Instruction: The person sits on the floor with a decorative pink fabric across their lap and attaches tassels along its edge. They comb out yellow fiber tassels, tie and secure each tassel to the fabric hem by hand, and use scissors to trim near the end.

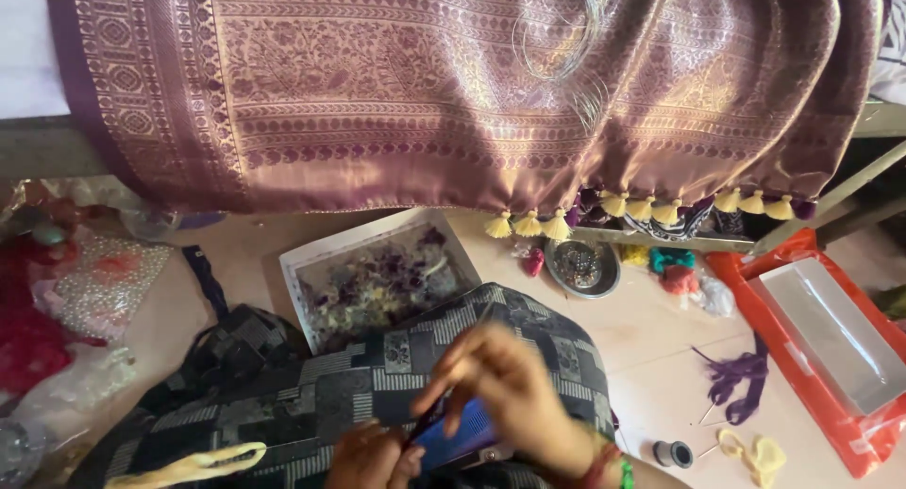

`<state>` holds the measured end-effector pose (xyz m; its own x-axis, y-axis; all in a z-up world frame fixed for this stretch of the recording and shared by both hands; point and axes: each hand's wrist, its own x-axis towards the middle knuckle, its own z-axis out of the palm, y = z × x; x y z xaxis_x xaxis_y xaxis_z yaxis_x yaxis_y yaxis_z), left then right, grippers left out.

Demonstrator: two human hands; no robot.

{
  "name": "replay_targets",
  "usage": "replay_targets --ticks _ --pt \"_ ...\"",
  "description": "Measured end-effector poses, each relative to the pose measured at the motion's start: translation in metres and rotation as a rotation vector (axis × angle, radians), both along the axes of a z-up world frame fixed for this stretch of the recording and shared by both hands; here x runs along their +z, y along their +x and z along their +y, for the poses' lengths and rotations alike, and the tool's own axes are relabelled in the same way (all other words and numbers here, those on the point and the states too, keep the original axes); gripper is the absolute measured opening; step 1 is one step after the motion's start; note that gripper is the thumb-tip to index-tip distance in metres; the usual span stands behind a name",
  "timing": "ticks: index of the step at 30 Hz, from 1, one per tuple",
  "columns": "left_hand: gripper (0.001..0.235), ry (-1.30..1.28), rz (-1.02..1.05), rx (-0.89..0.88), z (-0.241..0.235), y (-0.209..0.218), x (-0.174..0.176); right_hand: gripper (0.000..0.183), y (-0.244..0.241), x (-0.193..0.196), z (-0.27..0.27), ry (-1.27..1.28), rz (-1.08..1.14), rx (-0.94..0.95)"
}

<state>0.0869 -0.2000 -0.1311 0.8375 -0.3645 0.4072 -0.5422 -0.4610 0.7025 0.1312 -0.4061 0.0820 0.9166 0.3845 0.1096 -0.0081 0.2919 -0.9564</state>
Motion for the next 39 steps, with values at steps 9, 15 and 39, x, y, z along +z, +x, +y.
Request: replay_targets --ticks 9,15,39 --pt "0.028 0.174 0.111 0.230 0.035 0.025 0.093 0.008 0.030 0.032 -0.082 -0.154 -0.261 -0.629" --pt "0.055 -0.838 0.578 0.025 -0.020 0.099 0.231 0.012 0.047 0.039 -0.067 -0.954 -0.980 -0.515" --pt "0.017 -1.025 0.668 -0.272 -0.055 0.114 0.290 0.011 0.068 -0.007 -0.076 -0.211 -0.001 -0.322"
